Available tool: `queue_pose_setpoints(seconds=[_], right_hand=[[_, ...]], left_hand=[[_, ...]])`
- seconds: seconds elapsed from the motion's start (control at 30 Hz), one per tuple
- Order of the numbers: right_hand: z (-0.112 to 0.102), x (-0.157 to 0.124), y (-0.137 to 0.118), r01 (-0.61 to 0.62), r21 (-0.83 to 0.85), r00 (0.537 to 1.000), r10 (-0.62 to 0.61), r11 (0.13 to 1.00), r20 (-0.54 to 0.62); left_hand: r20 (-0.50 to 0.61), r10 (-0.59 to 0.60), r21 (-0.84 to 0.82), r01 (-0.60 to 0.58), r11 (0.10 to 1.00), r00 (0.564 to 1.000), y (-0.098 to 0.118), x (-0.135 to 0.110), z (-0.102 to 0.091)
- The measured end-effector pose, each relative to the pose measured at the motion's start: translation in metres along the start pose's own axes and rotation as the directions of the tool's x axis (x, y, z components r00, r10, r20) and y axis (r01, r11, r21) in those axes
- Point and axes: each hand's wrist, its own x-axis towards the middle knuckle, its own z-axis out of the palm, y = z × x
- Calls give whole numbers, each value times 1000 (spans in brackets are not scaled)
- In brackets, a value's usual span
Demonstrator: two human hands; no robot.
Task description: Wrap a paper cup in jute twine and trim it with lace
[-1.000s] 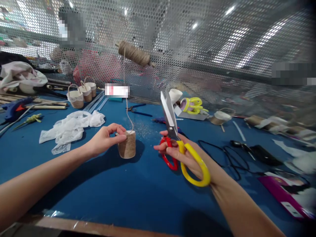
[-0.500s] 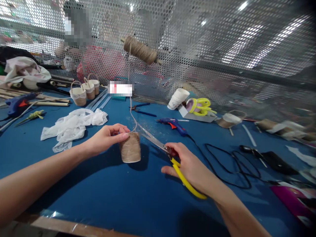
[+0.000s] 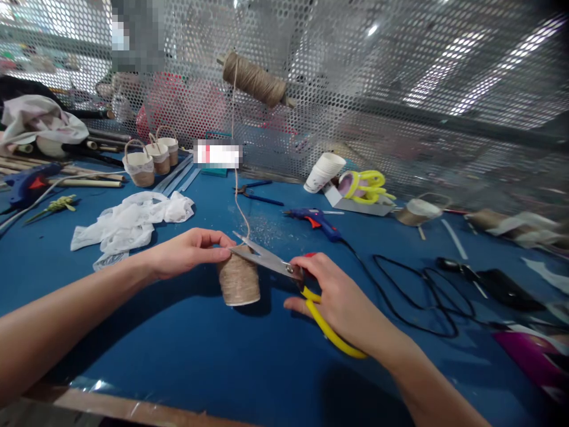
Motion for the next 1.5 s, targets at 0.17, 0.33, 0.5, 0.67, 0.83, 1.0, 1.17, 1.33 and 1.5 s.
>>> queue_pose_setpoints(seconds=[0.17,0.33,0.5,0.67,0.83,1.0,1.17,1.33,1.5], right_hand=[[4,1,-1,114,-70,991,-119,991,-65],[4,5,-3,179,-123,975,-193,976,-113],[3,7,-3,208,-127,968,-223,970,-114],[4,7,-4,213,-142,967,-230,967,-109],[6,6,-4,227,-146,962,-245,963,-117],[8,5,-3,228,-88,964,-237,970,-122],[7,5,-4,199,-49,972,-203,979,-115],[6,4,-5,187,-67,977,-193,980,-92],[7,3,-5,158,-61,984,-162,986,-77]], left_hand=[[-7,3,59,-3,998,1000,4,0,4],[-25,-26,48,27,998,999,4,0,4],[18,-51,-58,52,997,999,4,-1,1],[-6,-92,-99,91,991,996,5,-1,2],[-39,-107,-108,103,989,993,4,0,3],[-23,-72,-139,68,988,997,2,-1,2],[-40,-76,-130,70,989,996,2,0,2],[-39,-97,-110,92,990,995,2,-1,3],[-51,-99,-49,97,994,994,1,-1,1]])
